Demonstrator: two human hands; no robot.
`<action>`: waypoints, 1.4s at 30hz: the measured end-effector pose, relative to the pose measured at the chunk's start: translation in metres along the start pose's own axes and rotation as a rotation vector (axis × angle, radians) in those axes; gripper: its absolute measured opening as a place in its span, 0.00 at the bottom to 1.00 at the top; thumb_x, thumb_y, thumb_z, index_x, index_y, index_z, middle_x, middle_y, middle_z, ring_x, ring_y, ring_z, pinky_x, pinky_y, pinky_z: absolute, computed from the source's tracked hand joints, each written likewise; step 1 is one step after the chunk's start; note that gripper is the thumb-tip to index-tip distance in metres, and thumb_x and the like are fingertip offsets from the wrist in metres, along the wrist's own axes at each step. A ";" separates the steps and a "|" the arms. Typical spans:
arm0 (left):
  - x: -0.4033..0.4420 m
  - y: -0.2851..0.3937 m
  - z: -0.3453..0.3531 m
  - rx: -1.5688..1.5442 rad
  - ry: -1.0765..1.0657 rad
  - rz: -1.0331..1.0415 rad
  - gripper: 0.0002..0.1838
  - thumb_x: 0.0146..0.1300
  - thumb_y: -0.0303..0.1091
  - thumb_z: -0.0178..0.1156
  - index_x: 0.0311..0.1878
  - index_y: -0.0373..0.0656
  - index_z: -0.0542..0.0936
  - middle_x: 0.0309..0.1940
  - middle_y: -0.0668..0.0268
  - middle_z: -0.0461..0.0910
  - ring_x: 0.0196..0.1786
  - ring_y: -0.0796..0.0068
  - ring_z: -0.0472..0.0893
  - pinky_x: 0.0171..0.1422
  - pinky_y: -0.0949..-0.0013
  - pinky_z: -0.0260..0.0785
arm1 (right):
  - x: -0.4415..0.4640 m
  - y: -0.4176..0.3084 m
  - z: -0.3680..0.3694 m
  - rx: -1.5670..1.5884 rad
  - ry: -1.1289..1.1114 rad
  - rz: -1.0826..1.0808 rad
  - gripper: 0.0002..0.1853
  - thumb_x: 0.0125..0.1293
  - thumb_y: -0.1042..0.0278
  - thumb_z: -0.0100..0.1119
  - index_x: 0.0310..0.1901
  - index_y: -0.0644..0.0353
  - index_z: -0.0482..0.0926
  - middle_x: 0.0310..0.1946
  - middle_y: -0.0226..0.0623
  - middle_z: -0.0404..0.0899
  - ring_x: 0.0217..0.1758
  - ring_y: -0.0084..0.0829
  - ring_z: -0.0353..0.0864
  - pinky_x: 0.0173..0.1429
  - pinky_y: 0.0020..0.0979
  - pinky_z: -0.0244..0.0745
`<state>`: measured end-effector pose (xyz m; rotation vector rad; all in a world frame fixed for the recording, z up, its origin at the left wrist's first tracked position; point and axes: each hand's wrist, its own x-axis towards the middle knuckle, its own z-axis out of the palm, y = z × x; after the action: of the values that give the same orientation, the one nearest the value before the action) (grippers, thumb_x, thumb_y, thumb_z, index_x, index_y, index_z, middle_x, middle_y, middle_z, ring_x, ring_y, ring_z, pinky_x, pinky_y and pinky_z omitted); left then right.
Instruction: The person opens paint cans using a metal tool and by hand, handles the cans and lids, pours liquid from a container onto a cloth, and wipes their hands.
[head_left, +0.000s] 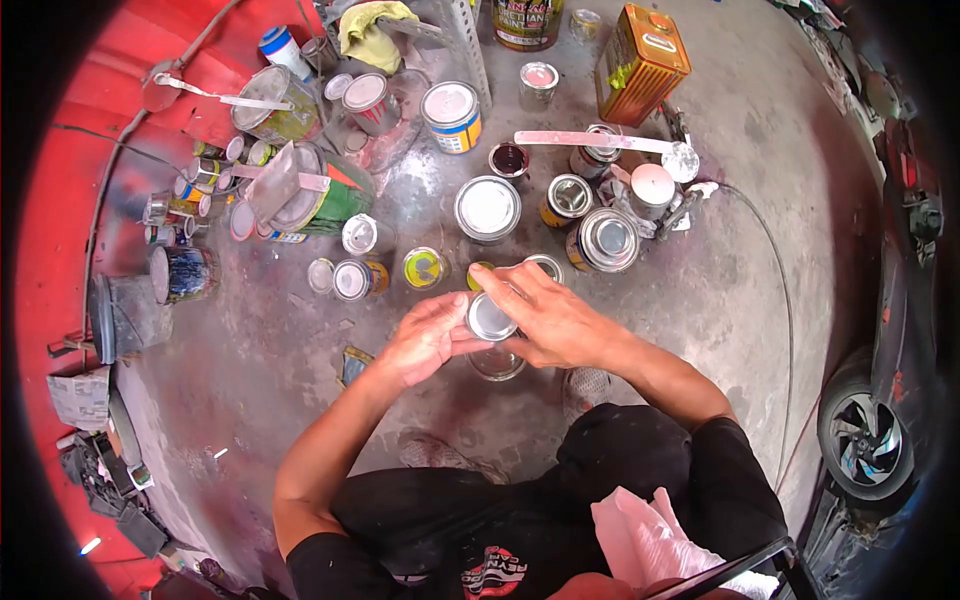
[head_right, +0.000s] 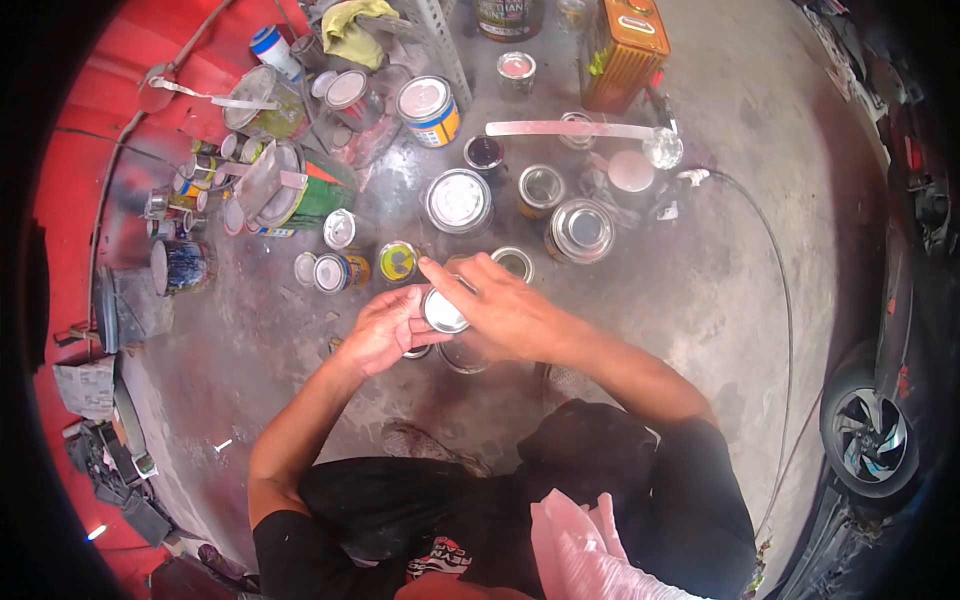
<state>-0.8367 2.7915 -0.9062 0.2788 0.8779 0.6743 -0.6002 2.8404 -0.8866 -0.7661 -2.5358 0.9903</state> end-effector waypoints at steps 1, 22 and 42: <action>0.000 -0.001 -0.001 0.092 -0.001 0.053 0.24 0.80 0.42 0.52 0.70 0.37 0.70 0.63 0.58 0.79 0.65 0.62 0.80 0.69 0.53 0.76 | -0.001 -0.001 0.001 0.036 0.007 0.007 0.59 0.48 0.59 0.81 0.79 0.62 0.54 0.67 0.53 0.68 0.66 0.53 0.70 0.69 0.47 0.70; -0.024 0.003 -0.048 0.140 0.188 0.038 0.32 0.80 0.59 0.45 0.67 0.38 0.69 0.59 0.56 0.81 0.58 0.62 0.84 0.60 0.53 0.80 | -0.082 0.077 0.188 0.273 0.242 0.138 0.73 0.41 0.41 0.86 0.77 0.71 0.45 0.78 0.62 0.51 0.82 0.58 0.53 0.83 0.48 0.55; -0.036 -0.014 -0.092 0.202 0.275 -0.103 0.41 0.78 0.68 0.37 0.68 0.36 0.71 0.59 0.56 0.82 0.59 0.64 0.84 0.65 0.57 0.75 | -0.067 0.065 0.166 0.119 0.259 0.060 0.62 0.40 0.47 0.87 0.72 0.68 0.59 0.72 0.64 0.59 0.72 0.62 0.67 0.72 0.49 0.72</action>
<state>-0.9194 2.7538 -0.9480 0.3233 1.2188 0.5357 -0.5989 2.7533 -1.0565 -0.8779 -2.2249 0.9814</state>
